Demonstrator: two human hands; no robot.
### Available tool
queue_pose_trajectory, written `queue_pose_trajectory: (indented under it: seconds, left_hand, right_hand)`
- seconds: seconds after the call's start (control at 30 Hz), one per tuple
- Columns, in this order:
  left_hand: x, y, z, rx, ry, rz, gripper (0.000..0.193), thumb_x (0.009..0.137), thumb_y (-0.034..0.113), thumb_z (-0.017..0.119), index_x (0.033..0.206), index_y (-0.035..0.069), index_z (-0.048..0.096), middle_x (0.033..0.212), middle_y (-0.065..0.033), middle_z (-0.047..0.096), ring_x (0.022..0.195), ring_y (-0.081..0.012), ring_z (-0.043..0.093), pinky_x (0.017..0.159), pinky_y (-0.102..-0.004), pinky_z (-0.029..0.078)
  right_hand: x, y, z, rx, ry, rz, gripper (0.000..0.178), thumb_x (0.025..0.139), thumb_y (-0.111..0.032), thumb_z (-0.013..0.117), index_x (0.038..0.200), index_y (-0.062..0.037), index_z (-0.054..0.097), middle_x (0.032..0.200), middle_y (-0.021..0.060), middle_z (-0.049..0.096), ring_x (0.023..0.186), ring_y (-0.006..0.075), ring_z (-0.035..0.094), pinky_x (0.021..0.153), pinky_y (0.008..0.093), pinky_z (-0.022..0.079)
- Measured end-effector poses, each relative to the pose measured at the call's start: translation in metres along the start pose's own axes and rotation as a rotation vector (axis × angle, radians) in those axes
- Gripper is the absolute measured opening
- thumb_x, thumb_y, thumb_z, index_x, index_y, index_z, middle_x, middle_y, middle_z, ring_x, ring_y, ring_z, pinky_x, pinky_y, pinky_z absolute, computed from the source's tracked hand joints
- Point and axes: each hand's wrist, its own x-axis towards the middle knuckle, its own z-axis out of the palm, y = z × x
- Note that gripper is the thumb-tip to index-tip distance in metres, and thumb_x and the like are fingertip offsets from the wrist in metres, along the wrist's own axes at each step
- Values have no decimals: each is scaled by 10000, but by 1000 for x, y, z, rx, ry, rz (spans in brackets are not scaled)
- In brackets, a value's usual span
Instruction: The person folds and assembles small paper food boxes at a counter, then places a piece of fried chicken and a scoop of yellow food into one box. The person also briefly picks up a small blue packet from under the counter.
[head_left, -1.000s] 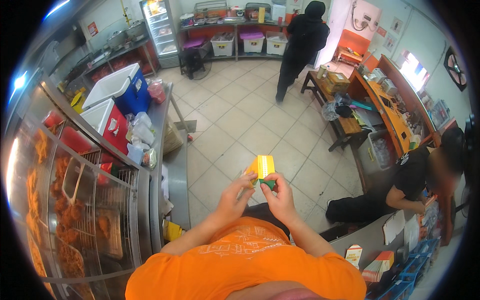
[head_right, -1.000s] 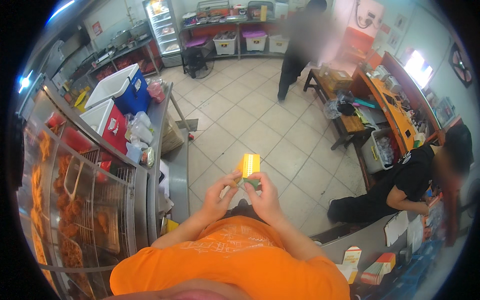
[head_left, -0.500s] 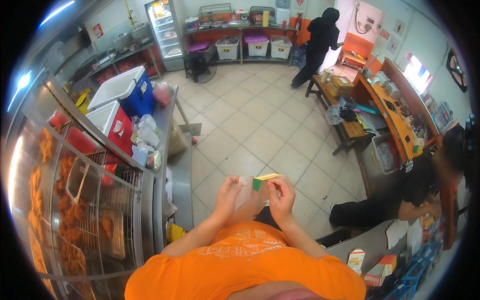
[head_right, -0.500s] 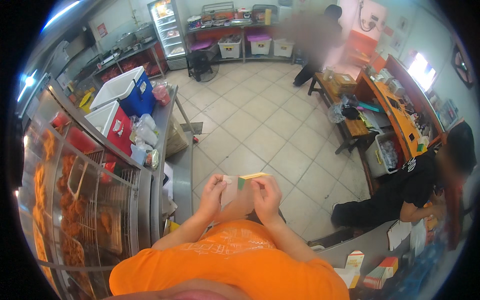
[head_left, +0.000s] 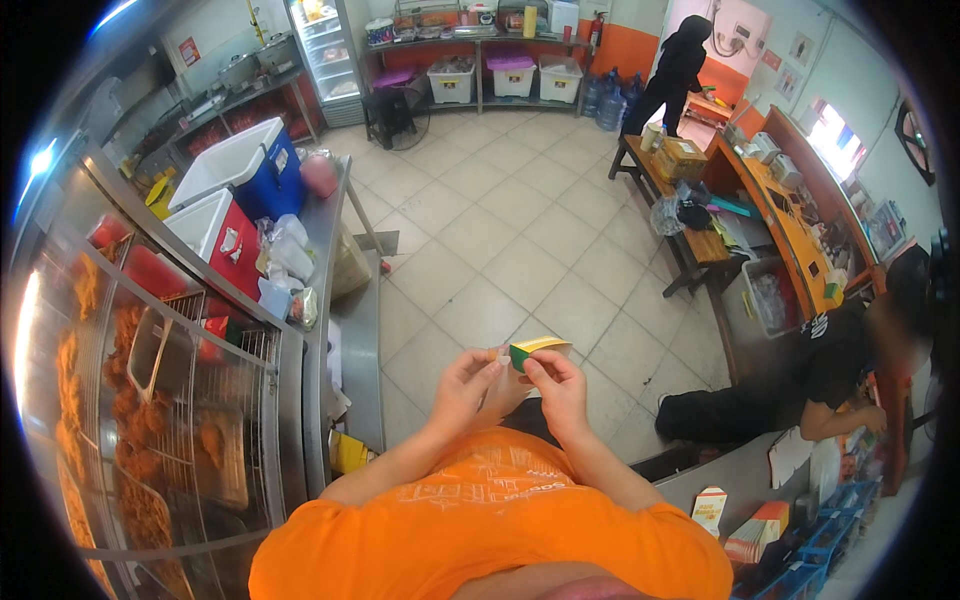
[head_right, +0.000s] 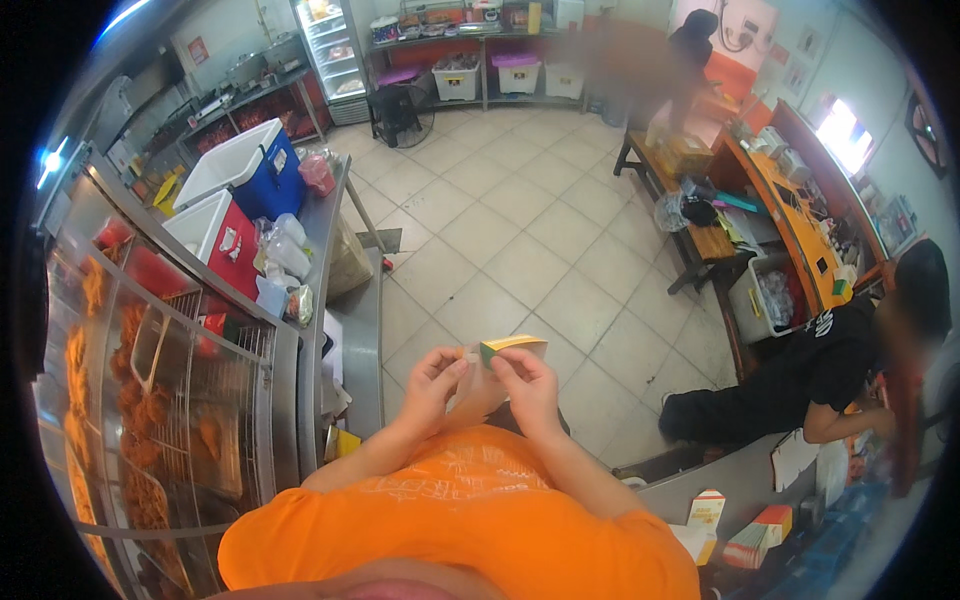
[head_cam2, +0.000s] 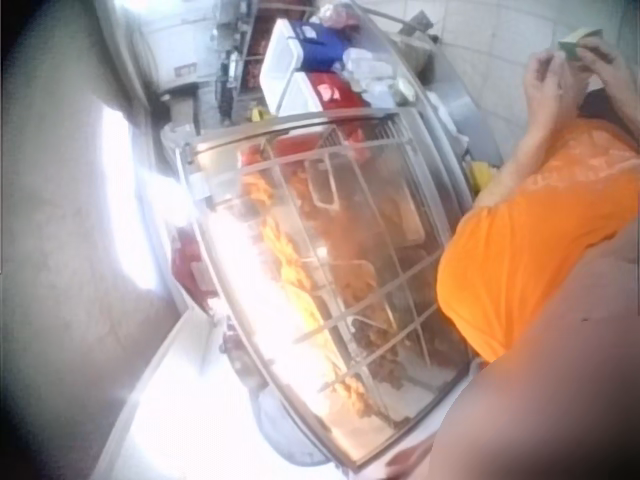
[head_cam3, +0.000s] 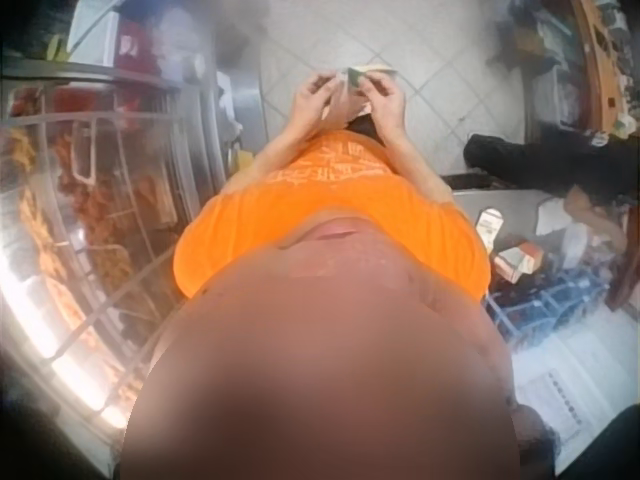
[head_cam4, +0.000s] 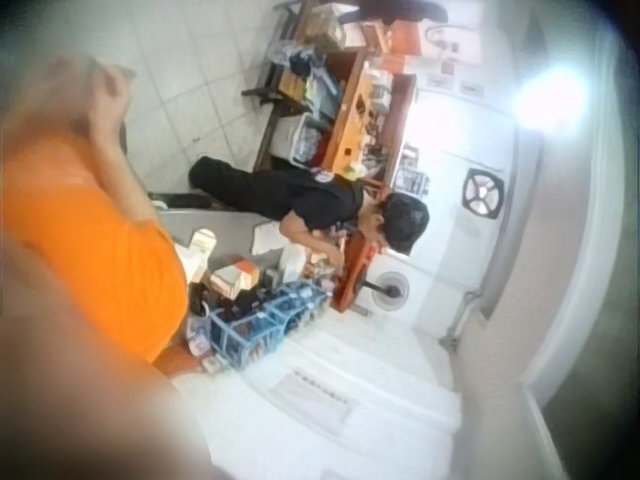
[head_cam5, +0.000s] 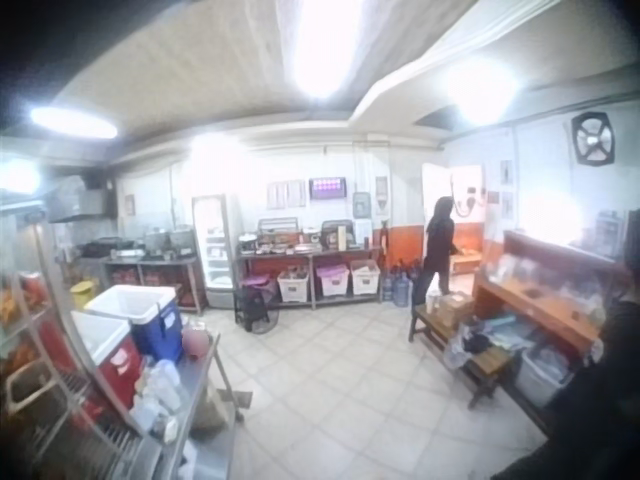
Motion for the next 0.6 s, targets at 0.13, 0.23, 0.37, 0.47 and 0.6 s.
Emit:
queue_pose_trajectory:
  seconds: [0.13,0.23,0.37,0.47,0.6]
  left_hand:
    - [3,3,-2,-24,-41,-35,208,1060,109,644,1231,-4,683,1354,-116,691,1149,-146,651,930,-287,535]
    - [5,7,1,13,-87,16,214,1046,65,650,1243,-15,680,1389,-124,678,1173,-160,658,943,-291,548]
    - [5,16,5,171,-124,155,186,1025,48,674,1180,-44,719,1420,-159,659,1176,-191,669,991,-333,559]
    - [6,24,5,309,-128,188,156,1017,27,685,1136,-68,720,1448,-171,647,1203,-196,663,1018,-325,549]
    - [1,19,11,231,-117,227,159,1023,64,701,1140,-41,722,1405,-182,660,1165,-182,662,981,-317,545]
  right_hand:
    - [-6,3,7,-29,-28,21,273,983,-124,774,1212,4,699,1128,54,738,1022,139,682,903,296,545]
    - [-6,-2,13,115,2,-6,313,967,-151,796,1217,9,696,1105,58,738,999,141,685,897,299,546]
    - [0,-9,10,93,-6,75,363,952,-171,814,1235,12,680,1104,67,729,999,146,683,892,308,548]
    - [6,-8,7,26,-61,63,369,952,-174,811,1239,13,674,1121,76,724,1003,151,681,896,313,549]
    - [11,-6,9,87,-45,46,342,968,-149,785,1256,3,678,1171,78,721,1043,162,676,920,324,550]
